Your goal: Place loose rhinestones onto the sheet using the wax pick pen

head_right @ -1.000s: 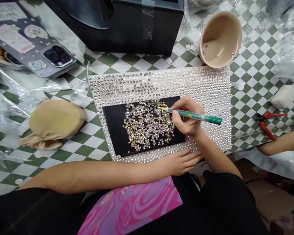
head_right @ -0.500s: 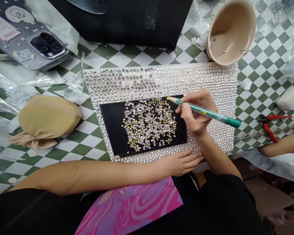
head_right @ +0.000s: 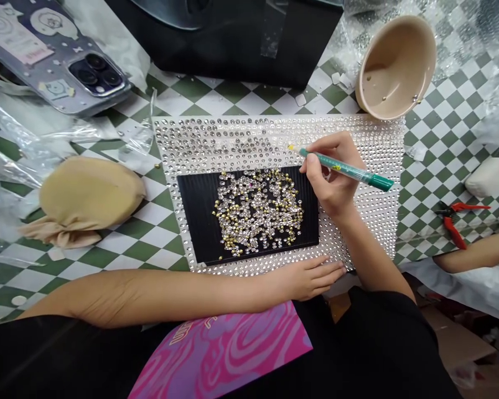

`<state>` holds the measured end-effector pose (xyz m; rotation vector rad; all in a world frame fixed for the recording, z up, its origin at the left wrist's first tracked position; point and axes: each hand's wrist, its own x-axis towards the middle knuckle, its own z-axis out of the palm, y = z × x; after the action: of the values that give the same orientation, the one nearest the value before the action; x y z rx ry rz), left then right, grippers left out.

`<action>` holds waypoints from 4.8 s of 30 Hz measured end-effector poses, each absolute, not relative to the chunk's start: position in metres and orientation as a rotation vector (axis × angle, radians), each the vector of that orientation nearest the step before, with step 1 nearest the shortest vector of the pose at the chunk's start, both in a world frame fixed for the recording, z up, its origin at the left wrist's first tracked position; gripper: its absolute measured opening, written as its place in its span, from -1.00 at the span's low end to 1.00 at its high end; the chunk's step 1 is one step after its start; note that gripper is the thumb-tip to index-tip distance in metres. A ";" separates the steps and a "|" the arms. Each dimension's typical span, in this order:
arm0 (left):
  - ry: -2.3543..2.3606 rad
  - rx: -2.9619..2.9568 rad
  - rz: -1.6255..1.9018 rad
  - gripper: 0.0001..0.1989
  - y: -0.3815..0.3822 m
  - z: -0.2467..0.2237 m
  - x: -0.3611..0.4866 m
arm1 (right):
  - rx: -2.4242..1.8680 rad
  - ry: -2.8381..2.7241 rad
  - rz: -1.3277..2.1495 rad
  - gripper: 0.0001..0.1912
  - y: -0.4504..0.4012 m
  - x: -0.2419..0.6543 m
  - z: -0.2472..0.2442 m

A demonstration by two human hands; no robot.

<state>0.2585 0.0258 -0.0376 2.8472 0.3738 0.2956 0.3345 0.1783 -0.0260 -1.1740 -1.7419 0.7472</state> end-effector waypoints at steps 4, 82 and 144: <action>0.370 2.840 0.296 -0.45 0.025 -0.038 0.259 | -1.170 -1.777 0.762 -0.82 0.179 0.334 -0.025; 0.441 2.817 0.536 -0.52 0.012 -0.057 0.272 | -0.875 -1.952 0.688 -0.77 0.163 0.337 -0.018; 0.489 2.867 0.558 -0.51 0.013 -0.056 0.268 | -0.827 -1.909 0.708 -0.83 0.160 0.334 -0.021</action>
<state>0.2679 0.0127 -0.0556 2.8672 0.4891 0.5585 0.3340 0.1597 -0.0212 -0.8269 -1.9091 0.7075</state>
